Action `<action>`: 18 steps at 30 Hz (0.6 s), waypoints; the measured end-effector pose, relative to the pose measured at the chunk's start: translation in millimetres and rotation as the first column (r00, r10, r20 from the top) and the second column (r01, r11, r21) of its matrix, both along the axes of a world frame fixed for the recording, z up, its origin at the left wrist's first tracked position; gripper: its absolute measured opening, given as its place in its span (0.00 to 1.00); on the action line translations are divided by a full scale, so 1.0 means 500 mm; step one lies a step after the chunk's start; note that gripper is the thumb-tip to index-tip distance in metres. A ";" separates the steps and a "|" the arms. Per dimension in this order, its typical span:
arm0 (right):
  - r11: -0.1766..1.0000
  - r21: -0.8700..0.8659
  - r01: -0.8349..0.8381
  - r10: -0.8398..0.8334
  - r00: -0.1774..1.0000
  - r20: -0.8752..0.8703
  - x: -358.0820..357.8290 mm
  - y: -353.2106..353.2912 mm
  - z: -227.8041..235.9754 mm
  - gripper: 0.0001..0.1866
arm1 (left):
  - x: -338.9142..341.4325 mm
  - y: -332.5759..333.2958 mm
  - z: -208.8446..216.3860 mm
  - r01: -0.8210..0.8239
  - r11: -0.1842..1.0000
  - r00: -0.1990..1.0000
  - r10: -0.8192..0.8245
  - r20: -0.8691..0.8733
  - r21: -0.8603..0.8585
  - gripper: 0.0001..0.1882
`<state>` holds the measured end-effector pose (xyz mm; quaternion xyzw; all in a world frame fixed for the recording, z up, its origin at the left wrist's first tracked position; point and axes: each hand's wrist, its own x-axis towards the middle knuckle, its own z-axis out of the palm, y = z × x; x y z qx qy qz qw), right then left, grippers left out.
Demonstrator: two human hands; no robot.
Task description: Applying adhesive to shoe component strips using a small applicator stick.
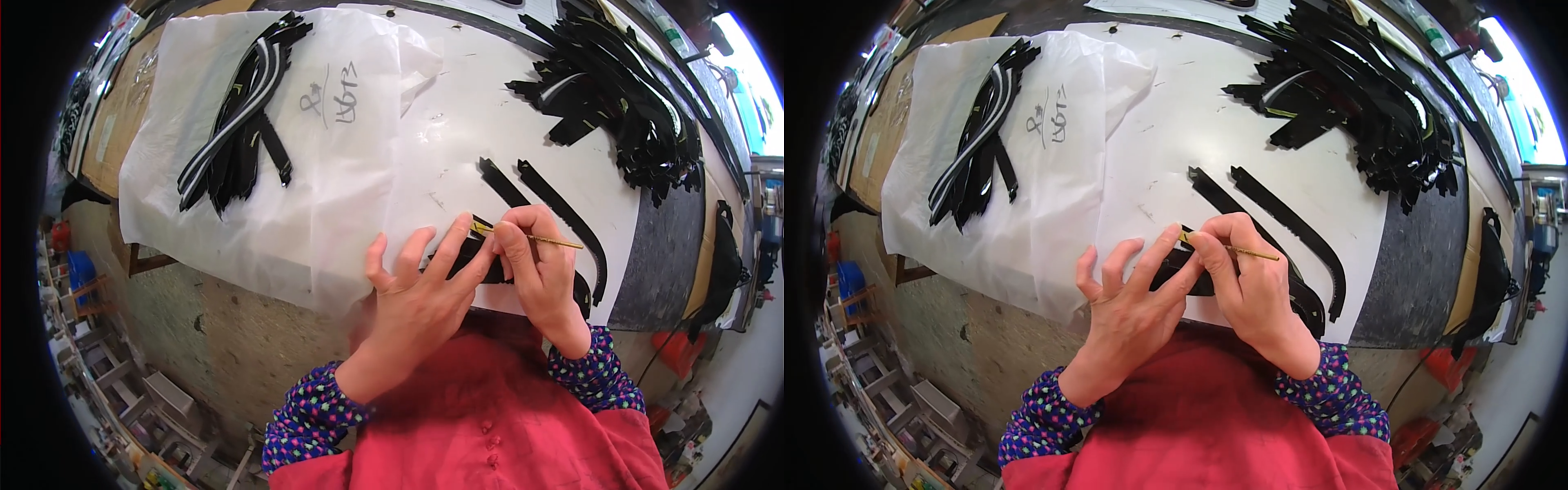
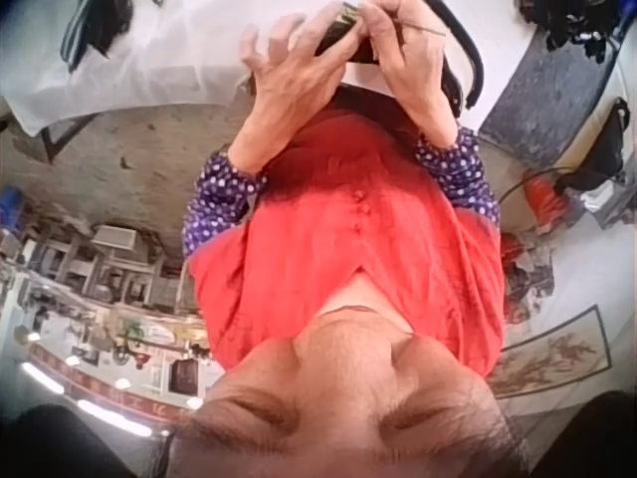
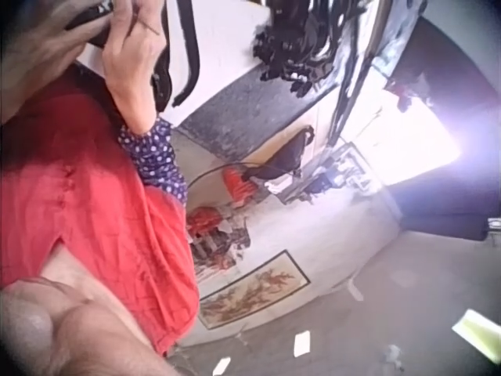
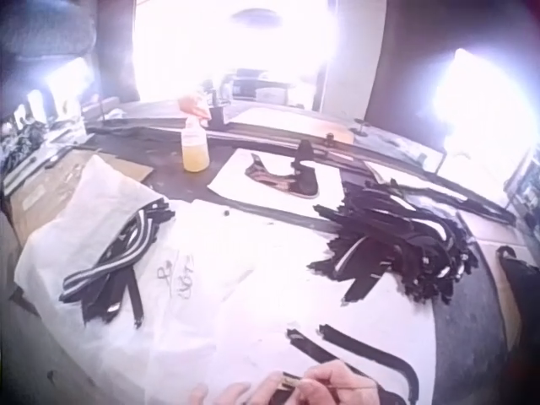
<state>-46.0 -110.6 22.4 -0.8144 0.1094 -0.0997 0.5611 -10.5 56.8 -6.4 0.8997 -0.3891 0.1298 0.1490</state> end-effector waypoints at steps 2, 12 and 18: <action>0.997 -0.076 -0.005 0.006 1.000 0.014 0.004 0.002 -0.002 0.06 | -0.002 0.001 -0.001 -0.004 1.000 1.000 0.004 -0.005 -0.015 0.23; 0.991 -0.127 -0.044 0.049 0.998 0.041 0.012 -0.006 0.001 0.06 | -0.003 -0.003 -0.012 -0.022 0.998 1.000 0.023 0.012 -0.060 0.23; 0.988 -0.145 -0.043 0.056 0.995 0.084 0.014 -0.005 0.000 0.05 | -0.002 -0.004 -0.008 -0.014 0.998 1.000 0.015 0.011 -0.057 0.22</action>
